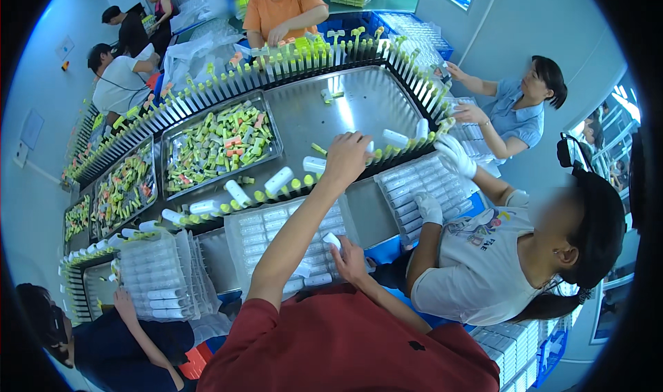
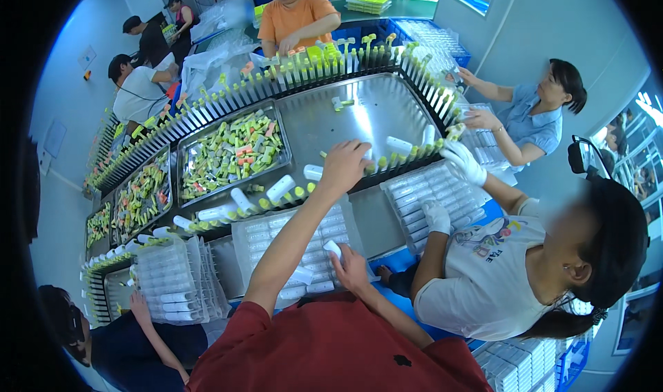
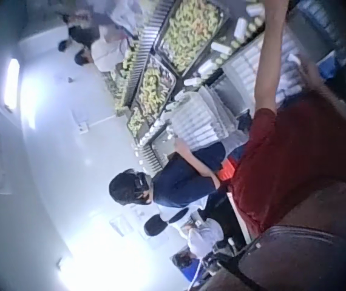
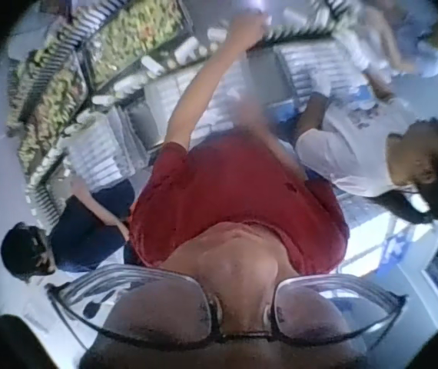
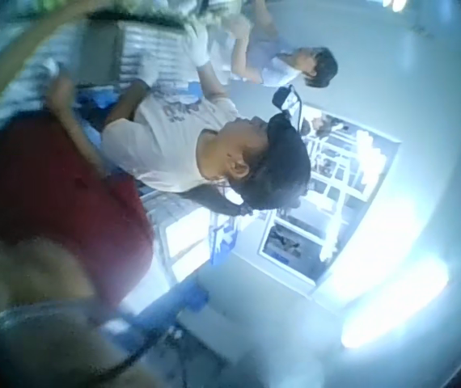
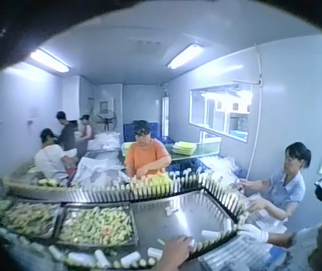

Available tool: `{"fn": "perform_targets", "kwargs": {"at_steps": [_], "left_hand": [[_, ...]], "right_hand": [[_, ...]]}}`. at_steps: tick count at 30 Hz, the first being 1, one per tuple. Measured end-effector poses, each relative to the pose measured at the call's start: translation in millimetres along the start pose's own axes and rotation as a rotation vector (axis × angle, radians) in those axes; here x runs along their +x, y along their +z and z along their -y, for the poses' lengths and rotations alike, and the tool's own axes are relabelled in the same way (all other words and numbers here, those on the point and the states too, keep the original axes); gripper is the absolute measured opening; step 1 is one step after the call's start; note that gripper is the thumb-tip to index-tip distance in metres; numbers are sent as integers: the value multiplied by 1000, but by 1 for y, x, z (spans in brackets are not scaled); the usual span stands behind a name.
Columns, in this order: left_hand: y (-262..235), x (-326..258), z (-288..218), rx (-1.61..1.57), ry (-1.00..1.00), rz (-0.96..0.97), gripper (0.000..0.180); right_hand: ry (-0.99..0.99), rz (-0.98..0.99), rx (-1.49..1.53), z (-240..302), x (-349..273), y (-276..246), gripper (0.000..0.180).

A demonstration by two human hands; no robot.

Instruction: The person packs electronic cases by picking them from the assembly line and placing them into the slots of a plastic tray by hand, then placing another plastic tray on top to continue filling.

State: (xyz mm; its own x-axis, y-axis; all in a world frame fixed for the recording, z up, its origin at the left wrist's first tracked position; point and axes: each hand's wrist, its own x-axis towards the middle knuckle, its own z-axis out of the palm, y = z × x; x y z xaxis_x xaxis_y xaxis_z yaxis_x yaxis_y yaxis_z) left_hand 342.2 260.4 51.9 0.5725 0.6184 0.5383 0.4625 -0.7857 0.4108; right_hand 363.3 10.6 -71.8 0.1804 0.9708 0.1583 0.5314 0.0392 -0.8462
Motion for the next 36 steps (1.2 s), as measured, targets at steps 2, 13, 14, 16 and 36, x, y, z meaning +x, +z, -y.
{"fn": "perform_targets", "kwargs": {"at_steps": [2, 13, 14, 16, 36], "left_hand": [[23, -13, 18, 167, -57, 41, 28], [24, -42, 43, 518, -144, -1, 23], [21, -48, 43, 464, -99, -80, 20], [15, -57, 43, 464, -183, -51, 17], [-87, -261, -26, 138, -432, -76, 47]], "right_hand": [[27, 29, 26, 3, -3, 2, 31], [59, 18, -16, -4, 0, -4, 35], [73, 21, -33, -5, 1, -6, 36], [86, 28, -47, -4, 4, -7, 36], [77, -441, -602, 5, 244, -109, 33]]}}
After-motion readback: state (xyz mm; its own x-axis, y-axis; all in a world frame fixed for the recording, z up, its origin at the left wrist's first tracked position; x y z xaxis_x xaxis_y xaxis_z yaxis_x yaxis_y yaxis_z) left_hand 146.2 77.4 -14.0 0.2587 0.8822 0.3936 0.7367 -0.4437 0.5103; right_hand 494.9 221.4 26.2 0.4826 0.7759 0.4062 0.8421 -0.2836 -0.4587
